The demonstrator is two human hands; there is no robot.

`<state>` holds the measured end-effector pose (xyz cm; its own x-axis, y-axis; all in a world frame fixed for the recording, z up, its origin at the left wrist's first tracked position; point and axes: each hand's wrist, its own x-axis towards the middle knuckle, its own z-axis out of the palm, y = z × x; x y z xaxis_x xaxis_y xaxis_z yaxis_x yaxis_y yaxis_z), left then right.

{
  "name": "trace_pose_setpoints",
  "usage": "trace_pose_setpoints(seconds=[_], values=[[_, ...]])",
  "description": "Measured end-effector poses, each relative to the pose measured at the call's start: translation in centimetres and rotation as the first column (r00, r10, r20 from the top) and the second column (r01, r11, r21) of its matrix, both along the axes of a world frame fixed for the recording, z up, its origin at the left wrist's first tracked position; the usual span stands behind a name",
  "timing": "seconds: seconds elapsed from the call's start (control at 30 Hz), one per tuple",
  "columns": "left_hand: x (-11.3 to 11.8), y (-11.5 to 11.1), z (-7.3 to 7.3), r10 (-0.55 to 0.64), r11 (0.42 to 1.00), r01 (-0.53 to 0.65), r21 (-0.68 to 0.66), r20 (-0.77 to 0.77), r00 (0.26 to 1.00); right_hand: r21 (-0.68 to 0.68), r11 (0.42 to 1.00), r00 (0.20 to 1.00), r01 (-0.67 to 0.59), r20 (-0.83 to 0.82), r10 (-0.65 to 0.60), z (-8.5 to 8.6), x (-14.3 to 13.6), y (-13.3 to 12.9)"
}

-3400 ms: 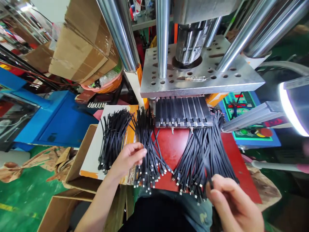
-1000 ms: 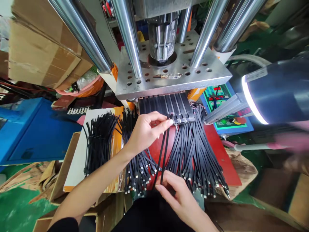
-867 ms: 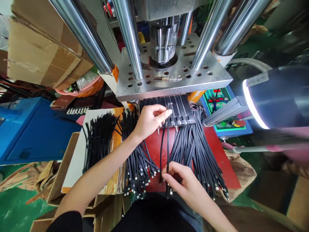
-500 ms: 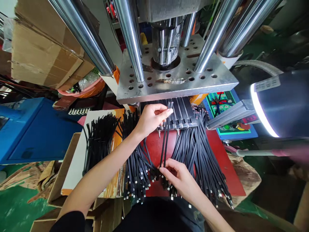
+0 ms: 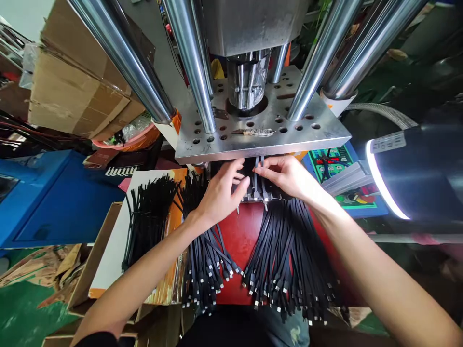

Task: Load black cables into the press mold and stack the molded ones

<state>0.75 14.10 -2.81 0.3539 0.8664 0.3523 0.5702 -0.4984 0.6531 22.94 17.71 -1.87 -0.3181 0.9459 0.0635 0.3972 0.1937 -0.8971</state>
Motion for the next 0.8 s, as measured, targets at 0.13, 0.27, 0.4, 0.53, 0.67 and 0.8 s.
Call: trace_pose_setpoints(seconds=[0.13, 0.27, 0.4, 0.53, 0.67, 0.8], values=[[-1.6, -2.4, -0.3, -0.248, 0.926, 0.335, 0.177, -0.386, 0.889, 0.089, 0.995, 0.992, -0.049, 0.118, 0.038, -1.3, -0.6, 1.4], [-1.2, -2.3, -0.9, -0.200, 0.892, 0.381, 0.245, -0.542, 0.816, 0.207, 0.978, 0.983, 0.027, 0.174, -0.064, -1.9, -0.8, 1.4], [0.1, -2.5, -1.2, -0.129, 0.906, 0.343, 0.248, -0.611, 0.781, 0.236, 0.968, 0.988, 0.086, 0.108, -0.114, -2.2, -0.9, 1.2], [1.1, -3.7, -1.3, -0.077, 0.934, 0.276, 0.227, -0.626, 0.776, 0.169, 0.983, 0.997, 0.078, -0.018, -0.076, -2.6, -1.0, 1.1], [2.0, -4.8, -1.4, 0.005, 0.946, 0.201, 0.254, -0.631, 0.776, 0.159, 0.974, 0.987, 0.160, -0.025, -0.158, -2.5, -1.2, 0.8], [2.7, -5.3, -1.3, 0.056, 0.950, 0.167, 0.262, -0.672, 0.739, 0.307, 0.926, 0.954, 0.220, 0.130, -0.270, -2.0, -0.3, -1.7]])
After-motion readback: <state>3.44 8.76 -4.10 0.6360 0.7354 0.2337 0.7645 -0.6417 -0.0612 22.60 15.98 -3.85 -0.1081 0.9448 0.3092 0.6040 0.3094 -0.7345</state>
